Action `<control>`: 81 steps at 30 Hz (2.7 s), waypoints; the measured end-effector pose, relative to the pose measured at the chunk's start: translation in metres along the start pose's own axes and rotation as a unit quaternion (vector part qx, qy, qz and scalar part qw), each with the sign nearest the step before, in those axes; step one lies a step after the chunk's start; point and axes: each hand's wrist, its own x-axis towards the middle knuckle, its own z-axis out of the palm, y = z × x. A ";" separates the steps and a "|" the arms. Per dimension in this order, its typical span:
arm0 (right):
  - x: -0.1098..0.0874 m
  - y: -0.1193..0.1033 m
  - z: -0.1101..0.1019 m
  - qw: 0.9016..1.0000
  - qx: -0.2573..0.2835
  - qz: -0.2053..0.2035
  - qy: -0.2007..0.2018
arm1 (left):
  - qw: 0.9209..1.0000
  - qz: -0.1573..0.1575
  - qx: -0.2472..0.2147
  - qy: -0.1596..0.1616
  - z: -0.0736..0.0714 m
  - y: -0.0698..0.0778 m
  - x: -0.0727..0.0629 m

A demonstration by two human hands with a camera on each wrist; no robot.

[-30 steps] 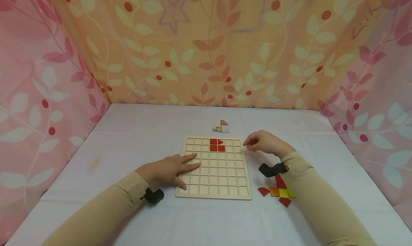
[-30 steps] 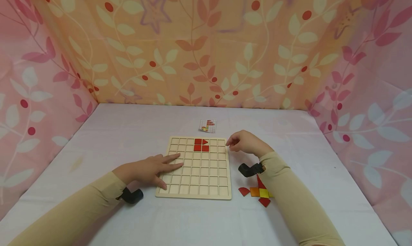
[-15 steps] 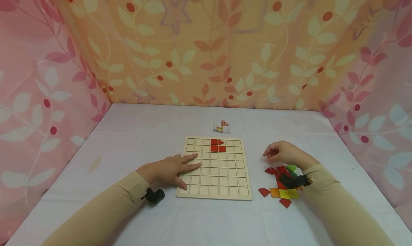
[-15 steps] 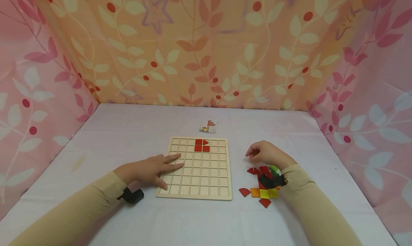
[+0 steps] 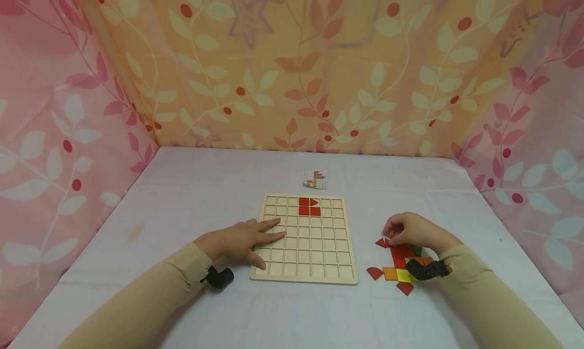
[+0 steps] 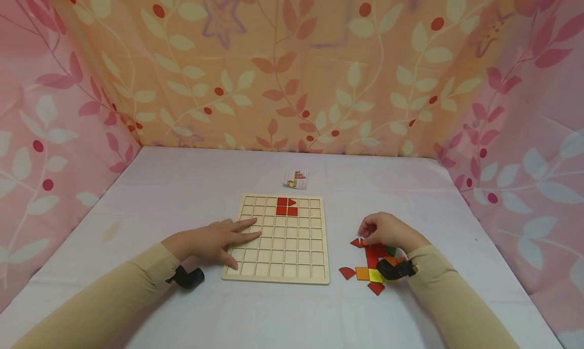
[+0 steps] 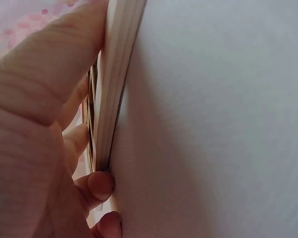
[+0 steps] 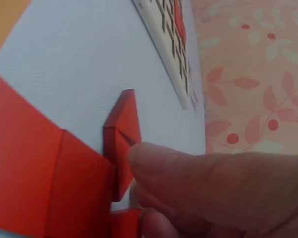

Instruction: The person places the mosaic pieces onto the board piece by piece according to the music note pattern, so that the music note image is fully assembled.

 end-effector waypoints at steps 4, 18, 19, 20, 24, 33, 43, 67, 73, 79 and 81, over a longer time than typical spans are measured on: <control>-0.001 0.001 0.004 1.000 0.001 -0.008 -0.002 | 1.000 0.001 0.004 0.002 0.001 -0.001 0.000; 0.002 0.001 0.005 0.999 -0.003 -0.035 -0.004 | 1.000 0.002 0.000 0.006 0.002 -0.003 0.001; 0.002 0.001 0.005 0.999 -0.002 -0.037 -0.004 | 1.000 0.001 0.000 0.006 0.002 -0.003 0.001; 0.002 0.000 0.005 0.999 -0.002 -0.038 -0.004 | 1.000 0.001 0.000 0.006 0.002 -0.003 0.000; 0.001 -0.001 0.005 0.999 -0.005 -0.031 -0.006 | 1.000 0.001 -0.002 0.006 0.002 -0.002 0.000; 0.002 -0.003 -0.001 1.000 -0.009 -0.024 -0.010 | 1.000 -0.007 -0.008 0.003 -0.001 0.002 -0.001; 0.011 -0.014 -0.005 0.999 0.012 -0.035 0.035 | 1.000 -0.010 -0.009 -0.002 -0.002 0.004 -0.003; 0.068 -0.085 0.013 0.995 0.060 -0.062 0.048 | 1.000 0.002 0.012 0.003 0.001 0.001 -0.001; 0.084 -0.092 0.021 0.995 0.069 -0.052 0.051 | 1.000 0.008 0.011 0.005 0.000 0.000 -0.001; 0.094 -0.096 0.029 0.995 0.072 -0.031 0.060 | 1.000 0.009 0.005 0.004 0.000 0.001 -0.002; 0.096 -0.097 0.032 0.994 0.084 -0.026 0.058 | 1.000 0.009 0.005 0.003 0.000 0.001 -0.002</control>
